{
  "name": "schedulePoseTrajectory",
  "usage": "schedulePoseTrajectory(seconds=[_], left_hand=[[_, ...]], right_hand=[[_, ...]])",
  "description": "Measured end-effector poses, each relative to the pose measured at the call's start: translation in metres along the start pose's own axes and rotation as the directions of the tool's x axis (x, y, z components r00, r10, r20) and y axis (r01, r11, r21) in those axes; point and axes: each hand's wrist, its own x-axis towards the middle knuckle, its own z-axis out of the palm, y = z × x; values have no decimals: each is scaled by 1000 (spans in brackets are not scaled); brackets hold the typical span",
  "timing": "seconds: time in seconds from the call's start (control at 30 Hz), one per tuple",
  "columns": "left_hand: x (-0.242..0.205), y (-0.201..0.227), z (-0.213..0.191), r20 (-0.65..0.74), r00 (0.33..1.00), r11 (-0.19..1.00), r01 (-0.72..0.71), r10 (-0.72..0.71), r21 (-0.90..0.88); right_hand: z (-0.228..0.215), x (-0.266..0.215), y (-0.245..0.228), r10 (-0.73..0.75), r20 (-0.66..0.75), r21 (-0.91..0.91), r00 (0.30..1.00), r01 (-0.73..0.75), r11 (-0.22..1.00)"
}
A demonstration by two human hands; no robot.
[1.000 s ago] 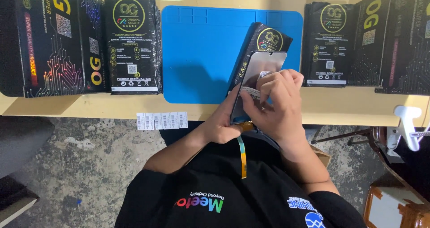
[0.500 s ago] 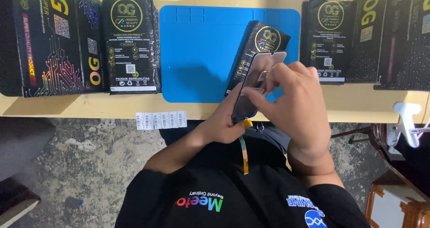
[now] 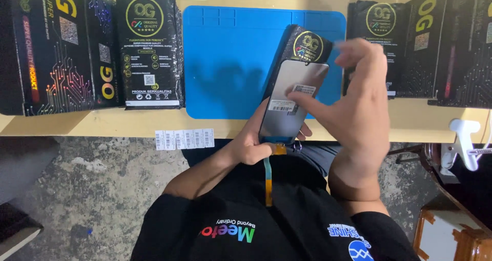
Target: The person unpacks several smartphone display assemblies from their packaging. They remove the screens from black boxes, peel off protective films, and inspect the components, including the ribbon cables and the front glass, before placing them on a blue mat.
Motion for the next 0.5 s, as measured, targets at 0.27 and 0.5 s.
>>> schedulePoseTrajectory(seconds=[0.27,0.5], left_hand=[[-17,-25,-16,-25,998,994,-50,53,98],[-17,-24,-13,20,997,989,-70,73,-131]], right_hand=[[28,-14,11,-45,6,80,999,45,996],[8,-28,26,-5,80,290,997,-18,957]])
